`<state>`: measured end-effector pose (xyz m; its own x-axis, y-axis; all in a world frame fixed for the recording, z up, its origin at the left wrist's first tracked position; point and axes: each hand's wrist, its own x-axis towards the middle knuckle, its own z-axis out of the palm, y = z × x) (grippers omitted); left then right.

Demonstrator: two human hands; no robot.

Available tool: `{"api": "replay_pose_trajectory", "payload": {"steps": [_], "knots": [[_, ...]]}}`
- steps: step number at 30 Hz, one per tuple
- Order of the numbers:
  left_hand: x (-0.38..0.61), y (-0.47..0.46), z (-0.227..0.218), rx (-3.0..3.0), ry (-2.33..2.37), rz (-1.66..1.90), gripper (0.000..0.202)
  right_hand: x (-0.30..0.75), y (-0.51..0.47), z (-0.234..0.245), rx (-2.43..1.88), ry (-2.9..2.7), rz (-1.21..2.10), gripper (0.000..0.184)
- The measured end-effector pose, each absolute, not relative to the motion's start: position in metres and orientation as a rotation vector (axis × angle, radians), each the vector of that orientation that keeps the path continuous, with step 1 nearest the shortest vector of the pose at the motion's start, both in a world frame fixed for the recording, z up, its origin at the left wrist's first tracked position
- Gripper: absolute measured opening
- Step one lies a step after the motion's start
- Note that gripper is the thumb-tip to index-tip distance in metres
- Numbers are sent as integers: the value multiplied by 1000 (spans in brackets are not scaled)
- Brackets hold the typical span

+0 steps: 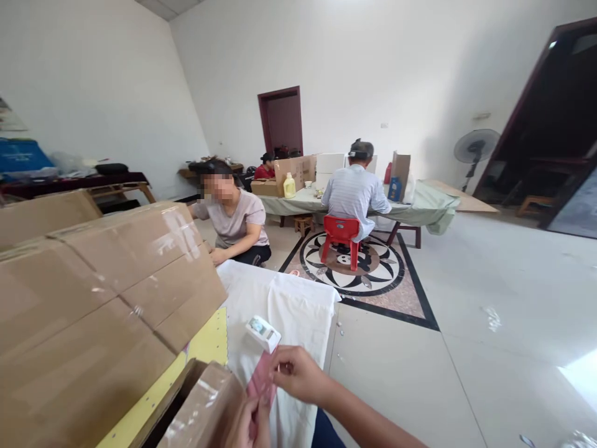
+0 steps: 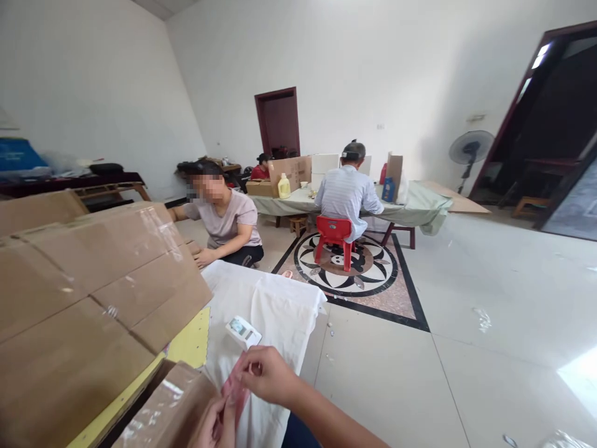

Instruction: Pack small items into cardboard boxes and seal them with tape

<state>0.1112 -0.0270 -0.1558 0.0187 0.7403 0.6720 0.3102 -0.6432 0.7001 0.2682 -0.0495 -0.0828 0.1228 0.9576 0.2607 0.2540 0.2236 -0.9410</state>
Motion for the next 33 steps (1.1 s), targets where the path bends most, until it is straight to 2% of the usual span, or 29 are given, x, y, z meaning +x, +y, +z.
{"api": "replay_pose_trajectory", "payload": {"steps": [3,9,14,19,22,26,27,29,31,33], "knots": [[104,-32,-143,2012,1064,1623,21,271,-44,-75,-1273,-1436,771,10],[103,-42,-124,1836,1156,1527,27,278,-41,-69,-1253,-1431,883,21],[110,-45,-120,1822,1083,1488,27,269,-47,-74,-1122,-1522,953,23],[112,-55,-118,1625,1218,1424,32,256,-43,-66,-1056,-1496,863,29],[94,-67,-110,1599,1363,1543,31,260,-40,-48,-1026,-1387,755,30],[48,-68,-75,2176,1600,1832,10,265,-32,-18,-985,-1517,758,33],[36,-63,-64,2310,1778,1765,16,262,-29,-13,-964,-1569,770,34],[15,-49,-47,2485,2064,1386,37,254,-20,-6,-929,-1665,769,34],[-1,-34,-41,2608,2066,1000,45,241,-10,-6,-916,-1764,736,31],[-11,-22,-48,2710,1945,797,44,227,1,-10,-913,-1857,705,25]]}}
